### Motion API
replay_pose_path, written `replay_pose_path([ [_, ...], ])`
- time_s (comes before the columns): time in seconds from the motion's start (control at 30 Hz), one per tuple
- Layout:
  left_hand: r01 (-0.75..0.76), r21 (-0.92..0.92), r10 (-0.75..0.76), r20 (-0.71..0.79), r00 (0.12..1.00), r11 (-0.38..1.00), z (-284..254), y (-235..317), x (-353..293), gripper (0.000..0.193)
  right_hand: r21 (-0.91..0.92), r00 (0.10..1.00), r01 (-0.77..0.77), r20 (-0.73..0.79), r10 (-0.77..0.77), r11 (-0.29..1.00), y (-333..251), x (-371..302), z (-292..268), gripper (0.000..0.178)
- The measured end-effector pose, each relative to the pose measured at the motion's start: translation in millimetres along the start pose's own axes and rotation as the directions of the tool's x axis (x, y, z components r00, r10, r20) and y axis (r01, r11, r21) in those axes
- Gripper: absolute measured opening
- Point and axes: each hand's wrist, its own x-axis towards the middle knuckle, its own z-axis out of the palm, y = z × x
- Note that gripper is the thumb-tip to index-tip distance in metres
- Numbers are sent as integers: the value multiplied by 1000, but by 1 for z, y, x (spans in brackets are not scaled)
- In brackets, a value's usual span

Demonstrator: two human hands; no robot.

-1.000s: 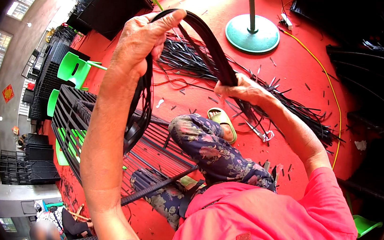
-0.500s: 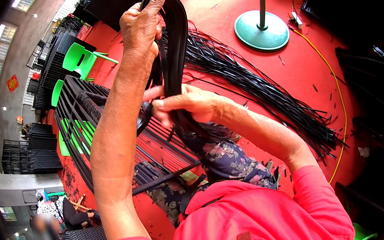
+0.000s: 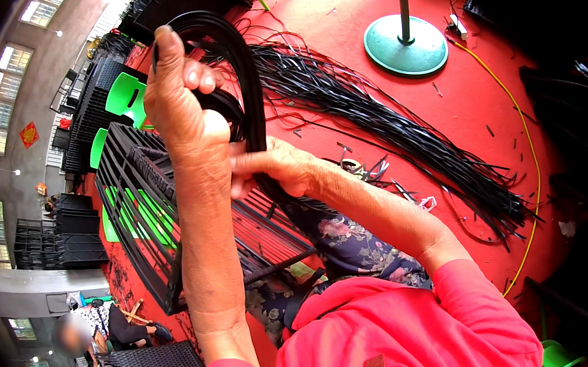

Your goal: The person weaves black synthetic strips through the frame of a chair, pulling them tight and securing them around the structure. They bundle excess strips together and wrap them into a coil.

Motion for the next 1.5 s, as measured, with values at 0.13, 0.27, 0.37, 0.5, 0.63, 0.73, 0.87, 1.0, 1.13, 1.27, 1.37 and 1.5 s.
replay_pose_path([
  [0.13,-89,3,89,18,996,996,-10,1,-4,40,64,955,296,-44,-294,953,3,10,15,40],
  [0.27,-165,-127,175,72,982,978,-25,9,-24,34,28,919,368,-160,-360,929,-7,24,16,10],
  [0.37,-208,-131,219,74,973,969,-38,17,-41,37,229,956,292,-79,-281,929,-15,16,15,5],
  [0.5,-210,-157,215,16,976,965,-51,24,-62,37,520,973,61,158,-166,852,-19,3,25,24],
  [0.63,-198,-180,196,-30,980,963,-62,30,-82,35,624,954,0,235,-188,781,-20,5,38,40],
  [0.73,-235,-97,241,53,969,967,-68,29,-95,33,512,979,48,146,-142,858,-19,8,43,34],
  [0.87,-233,-39,234,26,972,972,-77,32,-102,29,559,984,72,94,-149,826,-14,15,50,28],
  [1.0,-167,3,167,49,985,986,-91,38,-109,16,472,987,105,57,-149,875,-14,20,57,21],
  [1.13,6,18,-4,-86,996,1000,-106,53,-118,23,249,991,131,-33,-127,960,-16,19,66,14],
  [1.27,-512,761,684,125,719,398,-95,73,-132,54,181,992,126,-52,-118,975,-19,22,71,13],
  [1.37,-577,792,351,608,712,-201,-77,96,-142,54,106,989,134,-70,-127,985,-20,27,71,13],
  [1.5,-524,801,15,551,834,-289,-69,90,-102,61,122,993,119,-20,-118,985,-20,30,71,12],
])
